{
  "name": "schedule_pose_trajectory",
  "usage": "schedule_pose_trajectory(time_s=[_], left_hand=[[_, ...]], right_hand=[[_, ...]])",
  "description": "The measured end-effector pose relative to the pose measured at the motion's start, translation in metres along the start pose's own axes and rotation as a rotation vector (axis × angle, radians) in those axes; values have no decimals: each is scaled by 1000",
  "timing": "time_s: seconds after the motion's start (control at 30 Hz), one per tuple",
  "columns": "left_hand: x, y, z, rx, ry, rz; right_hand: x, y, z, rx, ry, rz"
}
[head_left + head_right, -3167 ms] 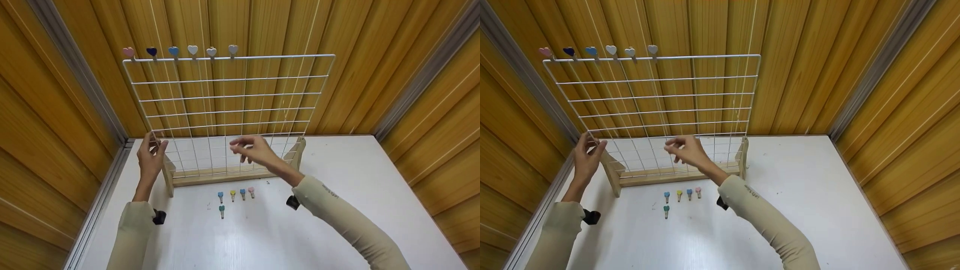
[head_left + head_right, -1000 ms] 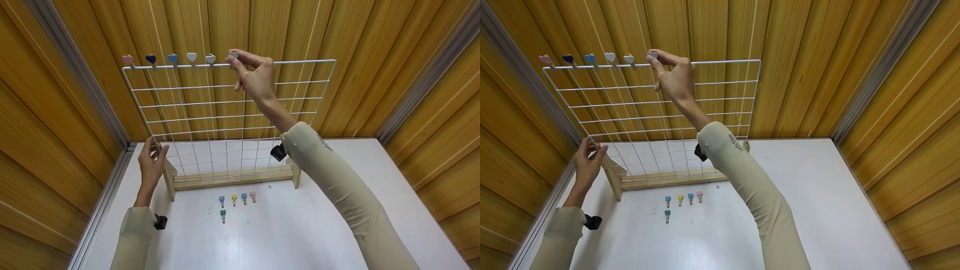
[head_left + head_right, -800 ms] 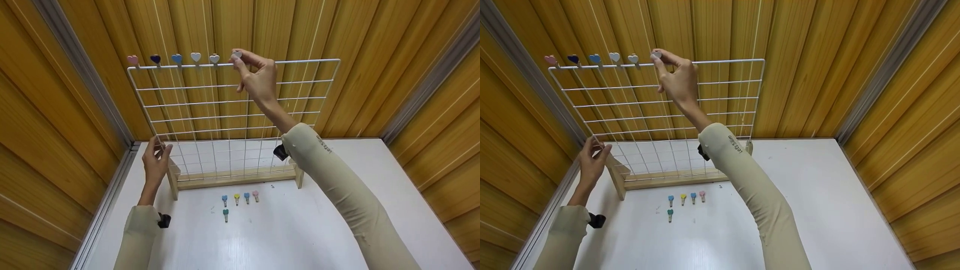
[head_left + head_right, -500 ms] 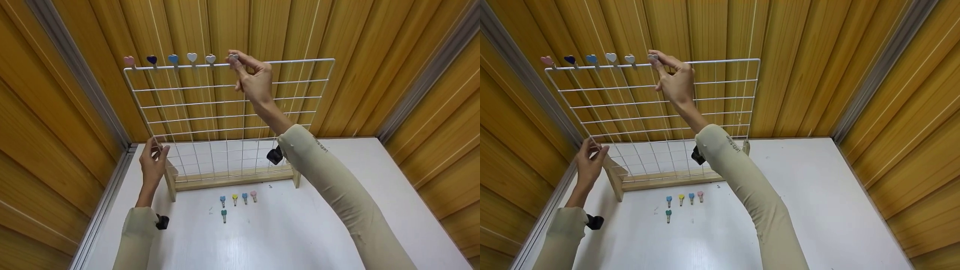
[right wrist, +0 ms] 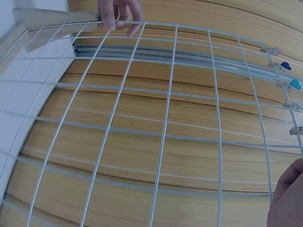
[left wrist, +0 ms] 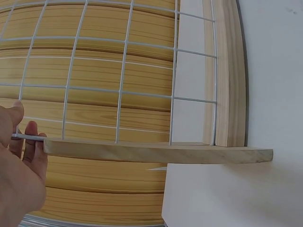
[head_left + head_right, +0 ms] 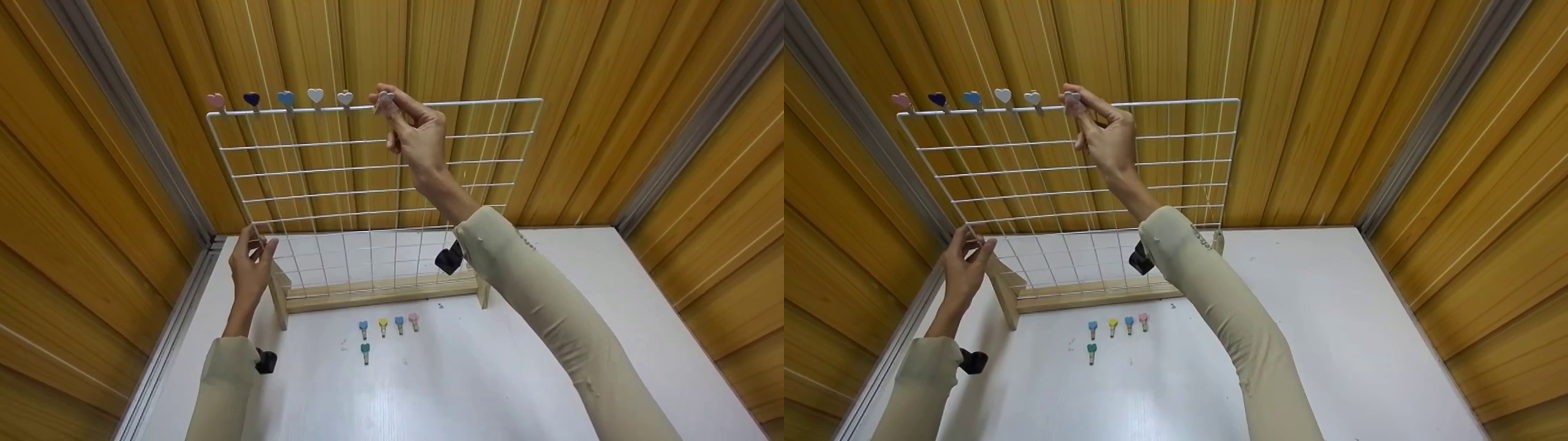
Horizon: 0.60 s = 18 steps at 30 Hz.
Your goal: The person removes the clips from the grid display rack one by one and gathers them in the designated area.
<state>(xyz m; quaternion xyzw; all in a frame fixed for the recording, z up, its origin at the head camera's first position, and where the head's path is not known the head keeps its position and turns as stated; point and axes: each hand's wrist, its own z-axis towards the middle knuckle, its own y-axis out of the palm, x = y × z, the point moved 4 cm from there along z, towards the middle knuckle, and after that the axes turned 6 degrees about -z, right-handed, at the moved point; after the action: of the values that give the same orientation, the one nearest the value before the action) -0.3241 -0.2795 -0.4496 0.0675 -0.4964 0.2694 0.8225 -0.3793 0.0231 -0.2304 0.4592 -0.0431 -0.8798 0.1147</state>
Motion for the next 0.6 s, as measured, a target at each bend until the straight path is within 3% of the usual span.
schedule_pose_trajectory(time_s=[0.13,0.3,0.6], left_hand=[[-1,3,0,-16,-16,-15],[-1,14,-1,-54,-16,-32],[2,15,0,-55,1,-37]], right_hand=[[1,-10,-4,-48,-7,-53],[3,-28,-15,-52,3,-92],[17,-40,-59,-159,19,-169]])
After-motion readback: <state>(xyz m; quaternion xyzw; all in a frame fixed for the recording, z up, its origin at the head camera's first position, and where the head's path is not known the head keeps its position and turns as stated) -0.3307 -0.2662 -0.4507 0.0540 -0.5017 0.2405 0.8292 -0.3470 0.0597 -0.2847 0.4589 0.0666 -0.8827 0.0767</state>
